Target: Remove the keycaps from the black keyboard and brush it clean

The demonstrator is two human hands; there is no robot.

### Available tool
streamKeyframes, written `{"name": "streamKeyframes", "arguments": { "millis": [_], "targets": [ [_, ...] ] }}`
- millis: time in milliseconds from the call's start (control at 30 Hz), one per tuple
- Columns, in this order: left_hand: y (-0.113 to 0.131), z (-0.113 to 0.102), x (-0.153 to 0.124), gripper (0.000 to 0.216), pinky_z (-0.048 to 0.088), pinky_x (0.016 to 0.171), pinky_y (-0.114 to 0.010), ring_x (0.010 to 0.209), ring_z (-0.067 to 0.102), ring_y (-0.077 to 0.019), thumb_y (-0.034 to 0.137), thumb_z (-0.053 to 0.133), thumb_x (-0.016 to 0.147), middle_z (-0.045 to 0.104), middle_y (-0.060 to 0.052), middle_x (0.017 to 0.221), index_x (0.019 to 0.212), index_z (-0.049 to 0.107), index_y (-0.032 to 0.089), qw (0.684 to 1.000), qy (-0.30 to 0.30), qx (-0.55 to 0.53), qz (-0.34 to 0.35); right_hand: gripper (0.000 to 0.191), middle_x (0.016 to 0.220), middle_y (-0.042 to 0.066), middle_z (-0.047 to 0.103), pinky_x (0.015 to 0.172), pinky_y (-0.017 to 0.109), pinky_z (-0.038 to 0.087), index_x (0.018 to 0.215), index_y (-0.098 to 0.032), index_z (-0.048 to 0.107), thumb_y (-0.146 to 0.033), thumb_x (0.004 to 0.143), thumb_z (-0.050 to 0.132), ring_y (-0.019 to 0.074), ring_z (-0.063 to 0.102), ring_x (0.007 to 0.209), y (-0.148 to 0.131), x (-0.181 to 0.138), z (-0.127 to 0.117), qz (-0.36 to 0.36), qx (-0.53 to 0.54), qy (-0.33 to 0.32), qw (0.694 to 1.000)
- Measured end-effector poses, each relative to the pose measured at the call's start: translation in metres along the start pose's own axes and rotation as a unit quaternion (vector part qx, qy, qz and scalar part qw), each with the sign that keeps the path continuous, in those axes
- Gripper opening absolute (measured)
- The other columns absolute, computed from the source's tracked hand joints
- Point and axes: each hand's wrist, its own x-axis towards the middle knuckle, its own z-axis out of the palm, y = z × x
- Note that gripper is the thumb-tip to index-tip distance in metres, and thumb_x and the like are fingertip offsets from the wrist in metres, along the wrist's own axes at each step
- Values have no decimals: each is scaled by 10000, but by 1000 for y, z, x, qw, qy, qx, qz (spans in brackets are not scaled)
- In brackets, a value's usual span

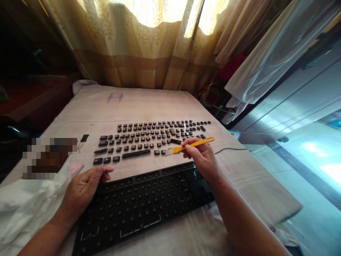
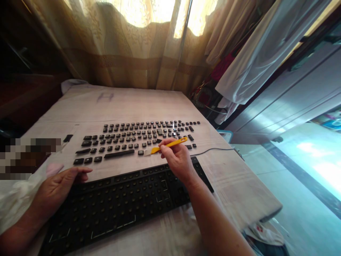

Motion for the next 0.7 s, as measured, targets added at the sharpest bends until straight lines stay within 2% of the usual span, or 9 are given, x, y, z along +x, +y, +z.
{"name": "streamKeyframes", "arguments": {
  "millis": [100,200,367,433,533,700],
  "targets": [
    [1,0,2,766,594,629,-333,599,673,-203,917,523,676,712,-42,639,782,777,203,998,14,-42,-33,117,667,-14,649,556,250,521,821,-192,668,-304,841,640,129,628,575,-3,5,1,-15,-18,-58,998],
    [1,1,3,784,577,570,-302,569,650,-183,921,560,655,698,-46,638,787,777,179,996,25,-74,-49,137,719,-2,663,576,257,532,886,-189,651,-313,882,591,141,664,615,8,0,7,-11,-16,-81,997],
    [1,2,2,766,570,557,-278,565,642,-163,902,590,666,693,-41,645,800,783,173,995,29,-84,-55,139,815,28,702,603,267,536,937,-193,653,-280,924,545,167,705,697,27,-15,6,-8,-66,-142,988],
    [0,2,1,756,572,557,-275,564,641,-161,897,595,669,690,-37,644,796,785,176,994,32,-84,-60,136,803,26,705,651,285,542,910,-201,658,-250,926,532,176,697,722,28,-17,1,-32,-95,-158,982],
    [-3,3,0,741,575,558,-269,569,648,-160,892,590,678,692,-38,646,788,788,187,994,38,-81,-65,157,821,31,710,717,306,541,888,-206,657,-222,932,506,185,688,761,27,-16,-7,-72,-125,-150,978],
    [-9,3,-2,696,579,561,-265,573,658,-159,868,575,723,704,-35,650,794,791,210,995,43,-65,-66,173,785,25,714,693,298,541,873,-206,652,-176,922,489,180,689,721,26,-13,-10,-91,-174,-195,961]
  ]
}}
